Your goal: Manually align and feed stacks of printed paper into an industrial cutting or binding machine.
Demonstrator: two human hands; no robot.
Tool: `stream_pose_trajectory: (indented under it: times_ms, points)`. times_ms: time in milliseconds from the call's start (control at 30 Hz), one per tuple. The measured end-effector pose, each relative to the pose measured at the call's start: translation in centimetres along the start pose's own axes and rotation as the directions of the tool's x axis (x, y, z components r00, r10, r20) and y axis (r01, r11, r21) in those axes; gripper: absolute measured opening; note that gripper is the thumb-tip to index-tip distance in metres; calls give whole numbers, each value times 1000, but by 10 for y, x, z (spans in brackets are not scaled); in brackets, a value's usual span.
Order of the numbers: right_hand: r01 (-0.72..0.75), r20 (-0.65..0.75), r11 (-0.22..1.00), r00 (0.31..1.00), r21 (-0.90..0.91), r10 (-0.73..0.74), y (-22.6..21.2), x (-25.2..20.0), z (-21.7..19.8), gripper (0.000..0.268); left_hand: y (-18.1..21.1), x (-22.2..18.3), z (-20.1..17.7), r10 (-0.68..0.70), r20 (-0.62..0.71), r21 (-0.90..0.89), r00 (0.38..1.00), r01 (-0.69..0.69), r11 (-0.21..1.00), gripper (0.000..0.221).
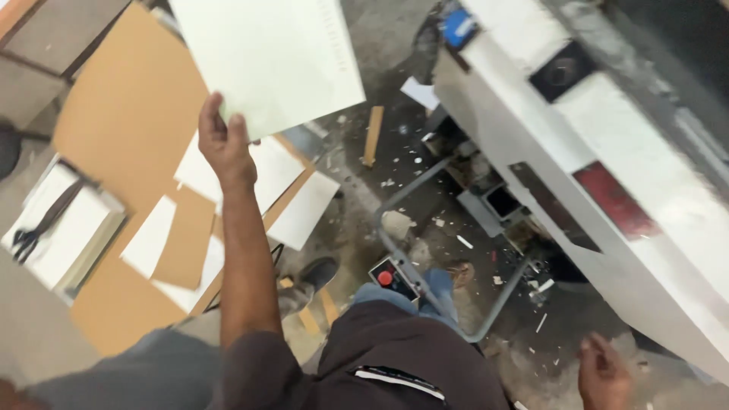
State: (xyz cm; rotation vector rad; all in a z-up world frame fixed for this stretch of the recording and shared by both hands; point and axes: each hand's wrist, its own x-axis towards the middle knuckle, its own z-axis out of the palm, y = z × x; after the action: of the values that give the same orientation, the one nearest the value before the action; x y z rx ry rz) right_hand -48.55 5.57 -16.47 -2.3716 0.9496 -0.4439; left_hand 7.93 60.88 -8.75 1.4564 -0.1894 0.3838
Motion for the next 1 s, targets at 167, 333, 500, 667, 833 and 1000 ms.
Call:
stream_pose_trajectory:
  times_ms: [167, 333, 500, 667, 833, 1000]
  points:
    - [-105, 314, 994, 944, -10, 103, 60, -18, 43, 35, -115, -73, -116, -393, -487, -25, 780, 438, 899, 50]
    - [-165, 380, 982, 917, 92, 119, 57, -17, 54, 42, -172, -131, -156, -547, -582, -62, 601, 638, 768, 48]
    - [-137, 360, 989, 922, -49, 145, 13, -18, 43, 43, -223, -155, -208, -114, -451, 605, 885, 397, 690, 44]
    - [-185, 388, 967, 890, -174, 240, -26, -31, 40, 40, -118, -158, -104, -322, -392, 848, 862, 474, 235, 46]
    - [-327, 439, 928, 818, -178, 373, -44, -68, 47, 42, -172, -283, -10, -470, 479, 768, 742, -94, 633, 36]
    - [-374, 504, 911, 762, -171, 407, -59, -107, 52, 39, -182, -385, 57, -712, 696, 695, -95, -160, 701, 44]
